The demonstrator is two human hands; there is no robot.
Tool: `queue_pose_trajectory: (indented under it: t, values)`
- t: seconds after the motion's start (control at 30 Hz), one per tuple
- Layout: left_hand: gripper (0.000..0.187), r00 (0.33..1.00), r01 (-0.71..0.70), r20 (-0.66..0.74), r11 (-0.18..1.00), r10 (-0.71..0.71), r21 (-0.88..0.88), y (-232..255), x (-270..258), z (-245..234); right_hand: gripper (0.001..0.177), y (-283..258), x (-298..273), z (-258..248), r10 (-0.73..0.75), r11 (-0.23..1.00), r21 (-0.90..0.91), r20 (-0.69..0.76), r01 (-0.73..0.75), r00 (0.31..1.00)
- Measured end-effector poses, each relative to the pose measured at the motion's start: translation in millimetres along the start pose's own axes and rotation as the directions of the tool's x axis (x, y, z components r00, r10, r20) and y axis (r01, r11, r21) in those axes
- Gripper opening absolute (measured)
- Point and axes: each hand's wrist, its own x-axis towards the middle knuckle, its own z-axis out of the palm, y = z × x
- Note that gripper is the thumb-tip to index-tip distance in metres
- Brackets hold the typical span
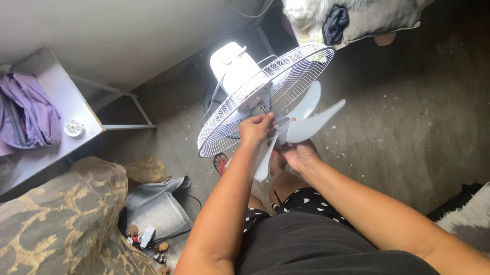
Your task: The person reassembles a white electric fan by hand. They attach the fan blades to the motor hub, then fit and secure the front wire grille, aligning and pressing the clips until the fan is fully reassembled.
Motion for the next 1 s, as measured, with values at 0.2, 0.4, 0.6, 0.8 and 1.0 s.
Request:
queue_pose_trajectory:
  t: [0.2, 0.4, 0.6, 0.8, 1.0]
  values:
    - [0.034, 0.979, -0.2, 0.056, 0.88, 0.196, 0.431, 41, -28, -10, 0.039, -4, 13, -3, 0.134, 0.989, -0.06, -0.019, -0.135, 0.991]
    - [0.03, 0.937, -0.34, 0.335, 0.488, 0.1, 0.804, 154, -119, -13, 0.033, -9, 18, 1, 0.184, 0.973, -0.131, -0.048, -0.188, 0.982]
    - [0.029, 0.762, -0.362, 0.648, 0.825, -0.006, 0.433, 258, -157, -38, 0.027, -19, 18, 16, 0.136, 0.963, -0.227, -0.048, -0.144, 0.99]
    - [0.028, 0.816, -0.547, 0.283, 0.831, 0.504, 0.099, 272, -72, -62, 0.027, -20, 17, 30, 0.172, 0.96, -0.192, -0.184, -0.207, 0.968]
    - [0.057, 0.908, -0.278, -0.035, 0.661, 0.419, 0.697, 229, 34, -62, 0.027, -19, 23, 32, 0.164, 0.956, -0.212, -0.192, -0.204, 0.968]
